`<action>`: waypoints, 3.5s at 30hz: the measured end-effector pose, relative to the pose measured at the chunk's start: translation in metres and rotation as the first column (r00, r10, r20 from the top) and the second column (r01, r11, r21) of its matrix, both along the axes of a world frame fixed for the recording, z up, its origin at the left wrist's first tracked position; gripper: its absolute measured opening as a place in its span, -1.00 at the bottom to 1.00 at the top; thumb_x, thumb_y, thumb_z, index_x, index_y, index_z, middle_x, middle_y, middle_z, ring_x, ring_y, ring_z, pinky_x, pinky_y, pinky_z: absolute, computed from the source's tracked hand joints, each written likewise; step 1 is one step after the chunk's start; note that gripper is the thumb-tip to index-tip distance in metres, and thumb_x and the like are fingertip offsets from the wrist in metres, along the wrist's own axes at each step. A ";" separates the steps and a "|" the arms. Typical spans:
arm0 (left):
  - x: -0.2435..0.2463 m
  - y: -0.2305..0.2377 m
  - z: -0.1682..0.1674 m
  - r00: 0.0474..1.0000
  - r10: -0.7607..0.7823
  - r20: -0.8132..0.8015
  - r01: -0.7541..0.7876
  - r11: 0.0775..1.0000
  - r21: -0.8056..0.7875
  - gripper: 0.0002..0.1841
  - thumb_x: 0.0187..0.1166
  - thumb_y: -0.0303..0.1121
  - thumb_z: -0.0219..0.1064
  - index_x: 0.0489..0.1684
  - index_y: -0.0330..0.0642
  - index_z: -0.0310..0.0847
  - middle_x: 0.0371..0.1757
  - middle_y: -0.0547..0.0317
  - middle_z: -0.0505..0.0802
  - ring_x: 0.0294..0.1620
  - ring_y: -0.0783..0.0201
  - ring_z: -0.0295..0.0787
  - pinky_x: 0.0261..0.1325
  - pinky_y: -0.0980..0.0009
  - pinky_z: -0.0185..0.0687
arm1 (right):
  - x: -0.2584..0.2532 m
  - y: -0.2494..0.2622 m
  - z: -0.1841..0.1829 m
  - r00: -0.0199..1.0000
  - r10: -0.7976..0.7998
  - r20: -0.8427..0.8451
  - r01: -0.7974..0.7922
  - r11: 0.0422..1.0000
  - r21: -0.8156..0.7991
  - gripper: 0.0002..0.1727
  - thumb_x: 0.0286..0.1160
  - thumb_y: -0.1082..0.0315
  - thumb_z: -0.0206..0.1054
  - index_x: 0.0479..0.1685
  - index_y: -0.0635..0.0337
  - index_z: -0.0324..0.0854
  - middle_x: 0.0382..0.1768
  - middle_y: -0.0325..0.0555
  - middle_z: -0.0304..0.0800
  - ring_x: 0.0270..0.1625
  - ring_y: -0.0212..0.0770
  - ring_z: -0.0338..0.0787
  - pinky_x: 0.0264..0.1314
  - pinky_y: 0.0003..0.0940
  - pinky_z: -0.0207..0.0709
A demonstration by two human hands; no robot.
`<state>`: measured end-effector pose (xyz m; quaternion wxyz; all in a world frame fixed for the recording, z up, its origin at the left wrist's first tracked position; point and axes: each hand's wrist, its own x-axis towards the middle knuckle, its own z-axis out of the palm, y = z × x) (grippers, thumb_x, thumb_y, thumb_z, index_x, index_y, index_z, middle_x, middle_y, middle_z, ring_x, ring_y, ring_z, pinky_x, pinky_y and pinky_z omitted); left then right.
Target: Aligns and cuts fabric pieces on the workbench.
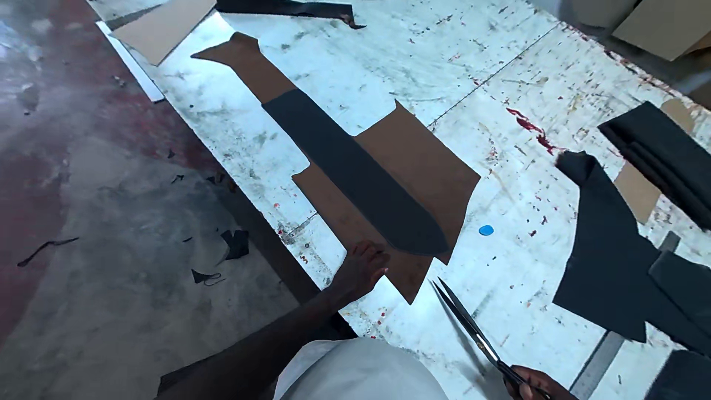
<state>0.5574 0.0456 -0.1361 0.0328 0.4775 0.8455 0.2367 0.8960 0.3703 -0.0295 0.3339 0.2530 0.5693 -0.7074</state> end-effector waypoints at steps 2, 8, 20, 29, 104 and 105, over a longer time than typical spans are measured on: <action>0.001 0.001 -0.005 1.000 -0.006 -0.027 0.007 1.000 0.010 -0.59 0.80 0.04 0.07 0.32 0.14 0.73 0.42 0.20 0.71 0.58 0.11 0.48 0.62 0.01 0.32 | -0.007 0.015 -0.003 1.000 0.024 0.007 -0.024 1.000 0.008 -0.37 0.22 -0.39 0.50 -0.23 0.02 0.61 -0.61 -0.34 0.57 -0.63 -0.37 0.59 -0.54 -0.43 0.56; 0.001 0.001 -0.005 0.999 -0.019 -0.044 0.018 1.000 -0.025 -0.57 0.78 0.09 0.07 0.31 0.14 0.74 0.37 0.21 0.73 0.55 0.13 0.51 0.62 0.03 0.33 | -0.038 0.047 -0.018 0.993 0.117 0.025 -0.117 0.993 0.006 -0.38 0.14 -0.37 0.57 -0.27 0.00 0.61 -0.64 -0.35 0.55 -0.67 -0.39 0.57 -0.59 -0.46 0.53; -0.001 0.001 0.000 0.999 -0.037 -0.009 0.037 0.999 -0.009 -0.58 0.77 0.08 0.11 0.20 0.09 0.78 0.34 0.20 0.75 0.46 0.17 0.58 0.57 0.06 0.39 | -0.101 0.062 -0.022 0.947 0.307 0.090 -0.317 0.938 0.138 -0.32 -0.03 -0.41 0.63 -0.29 -0.03 0.57 -0.63 -0.34 0.55 -0.70 -0.41 0.54 -0.65 -0.50 0.47; -0.001 0.000 -0.001 0.999 -0.040 -0.023 0.040 0.999 0.009 -0.60 0.77 0.07 0.11 0.20 0.10 0.77 0.32 0.20 0.75 0.46 0.18 0.57 0.56 0.08 0.38 | -0.103 0.059 -0.028 0.917 0.386 0.099 -0.397 0.869 0.296 -0.40 0.13 -0.32 0.58 -0.31 0.01 0.54 -0.65 -0.33 0.53 -0.72 -0.40 0.51 -0.65 -0.48 0.44; 0.000 -0.001 0.000 0.989 -0.138 -0.042 0.139 0.990 0.018 -0.55 0.74 0.18 0.11 0.05 0.11 0.82 0.20 0.26 0.79 0.39 0.22 0.60 0.56 0.14 0.39 | -0.171 -0.013 -0.042 0.953 0.300 0.040 -0.301 0.953 0.045 -0.35 0.11 -0.37 0.59 -0.22 -0.01 0.52 -0.62 -0.32 0.51 -0.67 -0.37 0.57 -0.59 -0.45 0.55; 0.000 -0.001 0.000 0.990 -0.137 -0.044 0.138 0.990 0.021 -0.55 0.74 0.18 0.12 0.05 0.10 0.82 0.18 0.26 0.79 0.38 0.21 0.61 0.55 0.14 0.40 | -0.174 -0.014 -0.040 0.951 0.306 0.038 -0.308 0.950 0.046 -0.32 0.10 -0.39 0.59 -0.20 0.00 0.53 -0.61 -0.31 0.52 -0.66 -0.36 0.57 -0.58 -0.45 0.56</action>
